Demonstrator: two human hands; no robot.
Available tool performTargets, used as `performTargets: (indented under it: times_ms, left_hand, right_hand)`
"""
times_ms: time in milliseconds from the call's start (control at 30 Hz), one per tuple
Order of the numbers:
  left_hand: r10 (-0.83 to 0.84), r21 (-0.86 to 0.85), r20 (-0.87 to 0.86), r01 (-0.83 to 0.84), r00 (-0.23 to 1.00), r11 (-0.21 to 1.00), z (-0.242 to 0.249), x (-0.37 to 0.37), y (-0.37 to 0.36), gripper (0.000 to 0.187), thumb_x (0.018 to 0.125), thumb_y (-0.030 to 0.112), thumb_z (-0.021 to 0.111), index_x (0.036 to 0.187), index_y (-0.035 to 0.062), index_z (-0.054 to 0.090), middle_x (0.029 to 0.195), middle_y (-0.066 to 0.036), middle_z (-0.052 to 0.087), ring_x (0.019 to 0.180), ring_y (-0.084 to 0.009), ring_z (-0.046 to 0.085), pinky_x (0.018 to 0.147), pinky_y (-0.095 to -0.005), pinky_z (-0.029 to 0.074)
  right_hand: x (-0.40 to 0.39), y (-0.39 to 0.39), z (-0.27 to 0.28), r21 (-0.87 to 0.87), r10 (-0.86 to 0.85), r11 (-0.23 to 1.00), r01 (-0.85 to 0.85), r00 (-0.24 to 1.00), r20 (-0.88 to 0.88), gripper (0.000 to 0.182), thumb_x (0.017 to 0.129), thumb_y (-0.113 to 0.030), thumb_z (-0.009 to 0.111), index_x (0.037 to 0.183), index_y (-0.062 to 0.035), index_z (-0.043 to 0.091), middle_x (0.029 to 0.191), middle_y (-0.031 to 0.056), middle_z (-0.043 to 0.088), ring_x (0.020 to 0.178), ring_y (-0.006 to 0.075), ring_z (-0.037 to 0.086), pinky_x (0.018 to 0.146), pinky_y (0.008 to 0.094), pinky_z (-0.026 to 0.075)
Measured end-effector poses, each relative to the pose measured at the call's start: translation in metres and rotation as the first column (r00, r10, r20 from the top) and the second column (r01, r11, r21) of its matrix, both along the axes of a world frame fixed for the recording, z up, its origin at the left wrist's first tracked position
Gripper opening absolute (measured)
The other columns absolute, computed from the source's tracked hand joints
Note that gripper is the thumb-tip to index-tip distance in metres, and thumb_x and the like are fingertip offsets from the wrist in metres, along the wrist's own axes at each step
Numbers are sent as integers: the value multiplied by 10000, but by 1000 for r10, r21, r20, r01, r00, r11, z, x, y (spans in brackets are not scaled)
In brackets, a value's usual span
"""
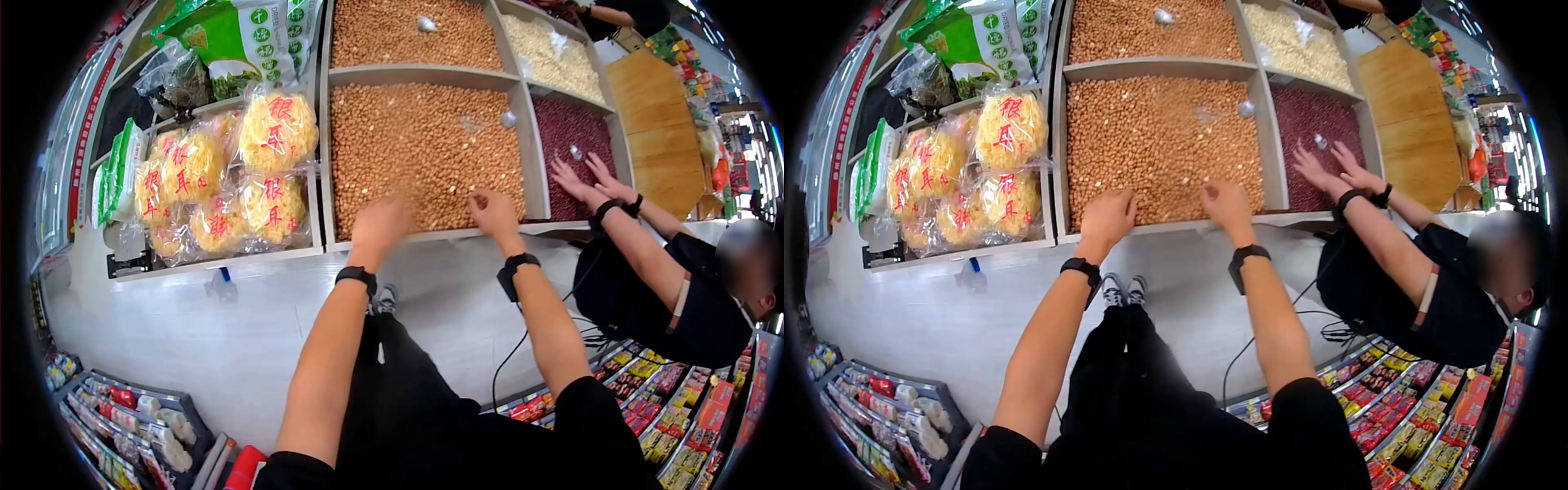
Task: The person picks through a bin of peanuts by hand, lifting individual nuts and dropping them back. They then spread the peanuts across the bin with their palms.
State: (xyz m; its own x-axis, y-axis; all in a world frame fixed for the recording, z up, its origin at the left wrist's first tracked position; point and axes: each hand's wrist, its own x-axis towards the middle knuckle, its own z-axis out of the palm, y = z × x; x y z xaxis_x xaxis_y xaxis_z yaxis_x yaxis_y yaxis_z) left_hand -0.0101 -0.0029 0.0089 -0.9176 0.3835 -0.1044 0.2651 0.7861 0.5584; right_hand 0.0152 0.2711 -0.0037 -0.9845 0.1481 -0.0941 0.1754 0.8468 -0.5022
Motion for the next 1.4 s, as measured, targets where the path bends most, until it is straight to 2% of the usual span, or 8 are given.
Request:
performTargets:
  times_ms: [433,667,900,1033,1100,1167,1233,1400]
  left_hand:
    - [-45,-54,-238,33,970,998,-12,0,2,151,899,213,580,867,73,626,846,-108,706,852,-304,687,774,-467,541]
    - [75,-91,-202,-95,976,991,-10,-1,4,135,905,224,600,871,97,628,713,-103,683,652,-322,675,633,-479,534]
    - [144,-161,-137,-165,980,973,-10,1,6,118,929,218,595,902,113,642,729,-109,677,656,-328,661,591,-459,508]
    - [148,-119,-197,-174,969,978,-12,1,4,111,917,196,596,854,104,600,671,-99,655,622,-331,655,565,-468,504]
    - [171,-101,-215,-196,961,975,-10,2,4,117,917,193,599,847,100,599,675,-107,656,620,-336,650,566,-474,503]
    - [196,-85,-184,-214,963,973,-11,0,4,121,917,192,600,845,95,602,683,-115,660,625,-341,648,571,-483,503]
    - [171,-82,-207,-191,963,978,-13,3,1,122,917,189,599,844,92,605,692,-121,665,624,-346,649,576,-489,504]
    - [189,-89,-123,-200,974,976,-11,1,0,131,915,198,598,843,89,604,680,-111,659,622,-340,652,578,-483,500]
  right_hand:
    - [-9,3,1,-65,64,996,-56,989,134,356,804,-257,823,1080,-68,702,769,50,641,705,196,633,675,328,532]
    - [-36,-8,9,159,187,968,-196,980,69,799,697,-347,895,1388,-176,531,1287,159,500,1193,370,548,925,465,542]
    - [-68,-2,-16,57,300,950,-306,950,89,441,810,-75,723,1245,-63,648,1138,231,623,1007,399,646,850,480,550]
    - [-65,13,-13,-242,102,968,-65,984,144,254,839,-60,720,1086,-1,727,995,233,706,928,398,686,830,431,555]
    - [-64,26,-42,-399,-1,915,59,990,143,195,872,-66,712,1047,16,739,906,218,718,854,351,709,757,416,566]
    - [-66,38,-45,-756,-135,526,390,916,378,204,956,-138,682,982,64,696,798,112,681,661,171,669,578,334,555]
    - [-72,46,-29,-727,37,617,302,911,410,229,995,-144,644,1078,66,678,836,90,680,730,176,678,638,322,584]
    - [-103,35,18,-915,-387,153,372,875,291,399,1028,-137,581,1357,79,512,1110,146,621,1025,228,650,878,359,606]
